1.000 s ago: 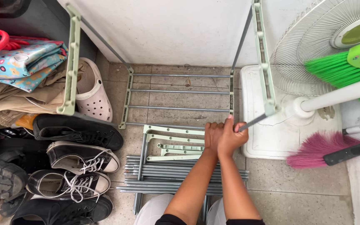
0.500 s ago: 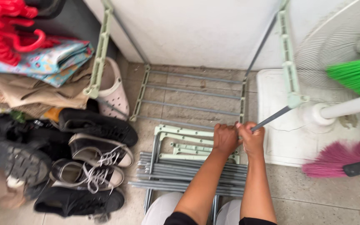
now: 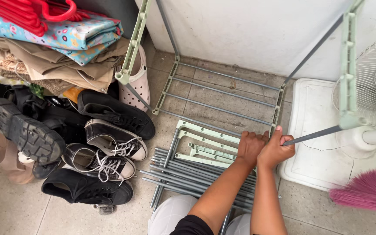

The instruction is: The person assembles a metal rack by inserting metal rods into light green plastic connectors. They repeatedly pick rods, align them with connector holes, and press them into place, building a rectangular frame on the floor.

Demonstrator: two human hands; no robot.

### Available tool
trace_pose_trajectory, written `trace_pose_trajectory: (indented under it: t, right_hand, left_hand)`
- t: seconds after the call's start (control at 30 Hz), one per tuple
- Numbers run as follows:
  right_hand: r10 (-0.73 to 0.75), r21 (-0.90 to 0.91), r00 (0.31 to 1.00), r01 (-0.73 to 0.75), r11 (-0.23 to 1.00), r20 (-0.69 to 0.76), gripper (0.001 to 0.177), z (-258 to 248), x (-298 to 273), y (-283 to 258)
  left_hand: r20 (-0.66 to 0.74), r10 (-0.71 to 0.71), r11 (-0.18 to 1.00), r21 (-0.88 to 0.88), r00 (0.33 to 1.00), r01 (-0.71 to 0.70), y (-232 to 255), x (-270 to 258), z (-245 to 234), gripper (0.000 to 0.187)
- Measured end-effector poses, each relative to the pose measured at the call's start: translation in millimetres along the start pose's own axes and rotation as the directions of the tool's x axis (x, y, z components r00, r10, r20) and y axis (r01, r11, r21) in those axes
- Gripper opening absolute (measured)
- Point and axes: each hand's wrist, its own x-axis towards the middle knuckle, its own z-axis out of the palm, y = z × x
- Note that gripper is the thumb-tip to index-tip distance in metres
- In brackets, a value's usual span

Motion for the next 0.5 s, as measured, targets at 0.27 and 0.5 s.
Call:
trace_pose_trajectory:
  t: [0.27, 0.5]
  right_hand:
    - [0.149, 0.283, 0.899, -0.282, 0.917, 0.412, 0.052, -30, 26, 9]
    - [0.065, 0.43, 0.873, -0.301, 0.851, 0.483, 0.052, -35, 22, 17]
  left_hand:
    - [-0.004, -0.042, 0.998, -0.051, 0.999, 0.042, 1, 2, 5, 0.069]
    - [-0.106, -0.021, 0.995, -0.1, 0.994, 0.01, -6, 0, -22, 0.072]
